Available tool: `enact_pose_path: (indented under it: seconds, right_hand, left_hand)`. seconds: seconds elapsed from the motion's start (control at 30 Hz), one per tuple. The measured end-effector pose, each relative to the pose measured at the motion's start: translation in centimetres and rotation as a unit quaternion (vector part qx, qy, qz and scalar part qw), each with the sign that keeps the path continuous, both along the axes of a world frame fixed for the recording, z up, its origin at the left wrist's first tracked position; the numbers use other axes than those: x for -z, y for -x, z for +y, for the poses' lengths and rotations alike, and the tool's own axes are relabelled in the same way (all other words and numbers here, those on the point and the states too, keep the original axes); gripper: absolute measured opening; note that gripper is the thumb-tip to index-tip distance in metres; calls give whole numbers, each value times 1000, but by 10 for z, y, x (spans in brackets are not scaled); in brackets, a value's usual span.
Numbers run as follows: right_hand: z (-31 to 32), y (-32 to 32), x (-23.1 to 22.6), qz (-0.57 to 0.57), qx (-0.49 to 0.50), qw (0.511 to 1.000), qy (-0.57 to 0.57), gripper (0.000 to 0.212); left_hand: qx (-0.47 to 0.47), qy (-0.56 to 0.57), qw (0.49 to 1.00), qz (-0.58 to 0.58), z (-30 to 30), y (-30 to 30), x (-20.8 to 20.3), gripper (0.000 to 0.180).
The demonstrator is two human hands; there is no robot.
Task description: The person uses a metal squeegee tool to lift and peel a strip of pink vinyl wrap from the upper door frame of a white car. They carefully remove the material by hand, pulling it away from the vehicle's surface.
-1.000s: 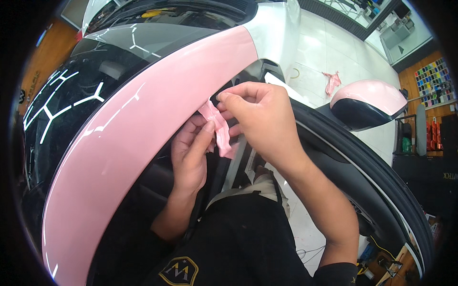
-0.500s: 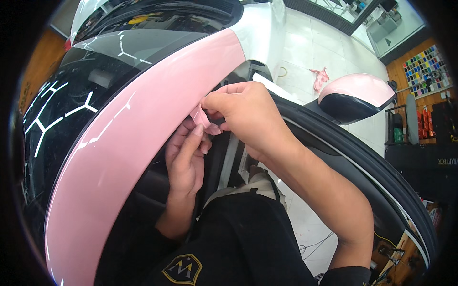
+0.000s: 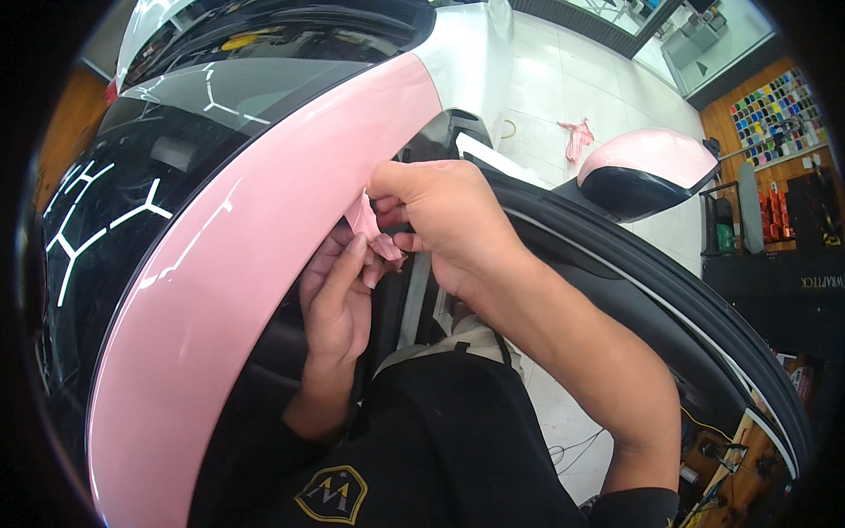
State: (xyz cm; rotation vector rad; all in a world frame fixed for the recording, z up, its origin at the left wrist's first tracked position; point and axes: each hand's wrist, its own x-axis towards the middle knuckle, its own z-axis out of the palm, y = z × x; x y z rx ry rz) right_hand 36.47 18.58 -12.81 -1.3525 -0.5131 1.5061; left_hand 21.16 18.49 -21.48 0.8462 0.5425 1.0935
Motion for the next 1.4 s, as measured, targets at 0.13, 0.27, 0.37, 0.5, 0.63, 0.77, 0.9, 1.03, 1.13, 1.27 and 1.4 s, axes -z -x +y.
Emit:
enact_pose_path:
  seconds: [0.13,0.27,0.37,0.5,0.63,0.77,0.9,1.03,1.13,1.27,1.4]
  right_hand:
    - [-2,6,3,1,27,999,-18,14]
    - [-6,19,2,0,87,995,-56,9]
    - [-7,25,6,31,114,990,-77,6]
    - [-7,27,14,66,136,984,-97,4]
    - [-10,25,24,100,130,980,-116,5]
    - [-6,25,10,50,185,947,-259,13]
    - [-14,10,-15,-63,140,950,-272,16]
    - [-21,-7,4,-63,30,994,-83,23]
    - [-12,-8,6,-14,-25,998,-58,21]
    - [-7,-8,0,-35,-46,997,-48,19]
    - [-5,-9,-3,-60,-54,996,-37,19]
  left_hand:
    - [-8,16,1000,4,-1,-2,-3,17]
    - [-21,24,999,-1,-2,-2,-4,19]
    - [-24,29,999,1,-3,-1,-1,18]
    - [-22,26,999,3,-3,0,2,18]
    - [-20,16,1000,-6,-3,-1,1,18]
    - [-19,11,1000,8,-3,-3,-7,18]
    - [-17,36,999,14,-4,-2,-5,17]
    - [-29,37,999,4,-5,-4,-2,14]
    - [-36,37,999,-8,-4,-3,6,14]
    - [-50,32,998,3,-5,-5,4,13]
    - [-44,26,998,27,-4,-5,6,14]
